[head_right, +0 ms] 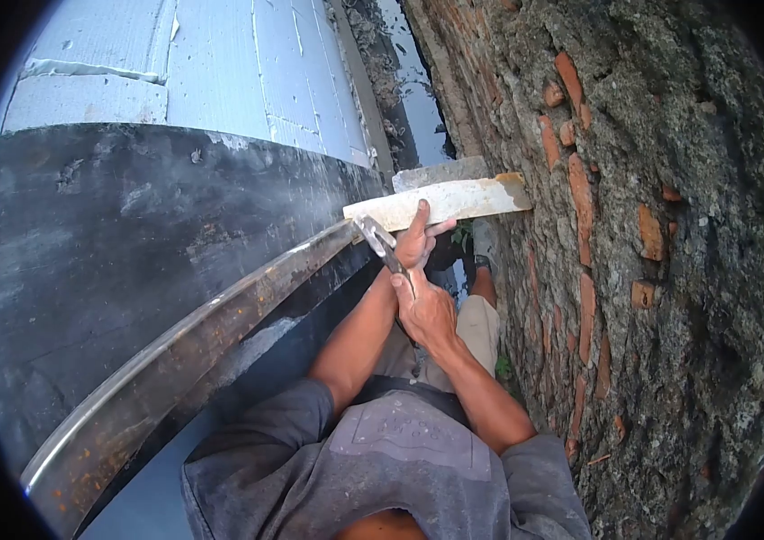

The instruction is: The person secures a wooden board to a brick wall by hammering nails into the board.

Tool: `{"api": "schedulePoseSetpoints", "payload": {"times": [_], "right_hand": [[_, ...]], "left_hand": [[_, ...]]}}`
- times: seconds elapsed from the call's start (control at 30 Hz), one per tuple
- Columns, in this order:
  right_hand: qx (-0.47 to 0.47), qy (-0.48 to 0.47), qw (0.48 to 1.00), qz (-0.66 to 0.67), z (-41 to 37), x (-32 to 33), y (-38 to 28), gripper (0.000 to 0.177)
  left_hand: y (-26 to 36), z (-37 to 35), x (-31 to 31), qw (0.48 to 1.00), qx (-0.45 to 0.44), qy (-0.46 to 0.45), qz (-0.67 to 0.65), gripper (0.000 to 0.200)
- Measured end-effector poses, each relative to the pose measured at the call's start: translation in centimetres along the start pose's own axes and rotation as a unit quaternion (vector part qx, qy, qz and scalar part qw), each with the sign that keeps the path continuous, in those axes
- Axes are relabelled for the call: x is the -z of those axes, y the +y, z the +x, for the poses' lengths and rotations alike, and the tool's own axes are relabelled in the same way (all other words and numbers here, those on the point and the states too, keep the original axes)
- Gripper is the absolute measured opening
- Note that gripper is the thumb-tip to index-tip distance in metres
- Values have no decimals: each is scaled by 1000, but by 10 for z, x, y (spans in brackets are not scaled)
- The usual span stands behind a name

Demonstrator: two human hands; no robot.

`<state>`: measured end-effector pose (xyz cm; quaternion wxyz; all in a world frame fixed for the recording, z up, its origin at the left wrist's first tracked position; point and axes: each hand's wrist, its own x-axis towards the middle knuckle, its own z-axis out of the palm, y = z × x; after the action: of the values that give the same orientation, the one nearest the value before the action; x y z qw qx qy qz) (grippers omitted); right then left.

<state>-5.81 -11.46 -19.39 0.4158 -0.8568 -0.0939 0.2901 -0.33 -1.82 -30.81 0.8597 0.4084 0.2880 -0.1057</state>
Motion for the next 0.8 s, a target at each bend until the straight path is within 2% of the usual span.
{"api": "schedulePoseSetpoints", "payload": {"times": [0.07, 0.13, 0.17, 0.2, 0.27, 0.33, 0.37, 0.4, 0.47, 0.5, 0.53, 0.6, 0.63, 0.67, 0.7, 0.8], "right_hand": [[35, 9, 999, 26, -1, 3, -3, 43], [108, 51, 984, 130, -7, 15, -38, 54], [125, 74, 973, 179, -7, 14, -50, 70], [129, 71, 972, 185, -6, 14, -64, 70], [270, 116, 939, 176, 3, 18, -93, 76], [281, 120, 930, 204, 10, 19, -122, 76], [286, 123, 923, 227, 13, 20, -133, 77], [236, 50, 940, 243, 17, 24, -140, 79], [240, 29, 937, 254, 29, 6, -129, 84], [262, 70, 932, 242, 33, -5, -123, 85], [292, 115, 922, 227, 34, -13, -119, 87], [245, 89, 938, 228, 32, -6, -125, 83], [219, 56, 946, 232, 34, 2, -134, 81], [177, 14, 954, 239, 32, 9, -140, 79], [183, 19, 953, 239, 32, 13, -144, 79], [189, 23, 950, 248, 35, 16, -147, 76]], "left_hand": [[-6, 6, 9, 1000, -5, -10, -17, 67], [0, 5, 2, 997, 0, 76, -13, 51], [-5, 8, 8, 994, 49, 93, 39, 52], [-16, 13, 20, 985, 99, 110, 90, 54], [-38, 27, 37, 985, 68, 131, 94, 49], [-1, -1, 3, 997, 47, 61, -4, 48], [-11, 6, 16, 992, 80, 83, 41, 46], [-23, 18, 31, 984, 111, 104, 87, 45], [-11, 5, 13, 994, 50, 90, 45, 44], [-5, 1, 9, 985, 82, 119, 99, 56], [-21, 14, 23, 984, 89, 116, 105, 55], [-6, 6, 2, 990, 36, 119, 60, 45], [0, 4, 0, 995, 5, 86, 54, 41], [-4, 10, 10, 996, 31, 72, 44, 42], [7, 7, 11, 990, 77, 65, 97, 45], [17, -4, 2, 987, 80, 84, 113, 49]]}}
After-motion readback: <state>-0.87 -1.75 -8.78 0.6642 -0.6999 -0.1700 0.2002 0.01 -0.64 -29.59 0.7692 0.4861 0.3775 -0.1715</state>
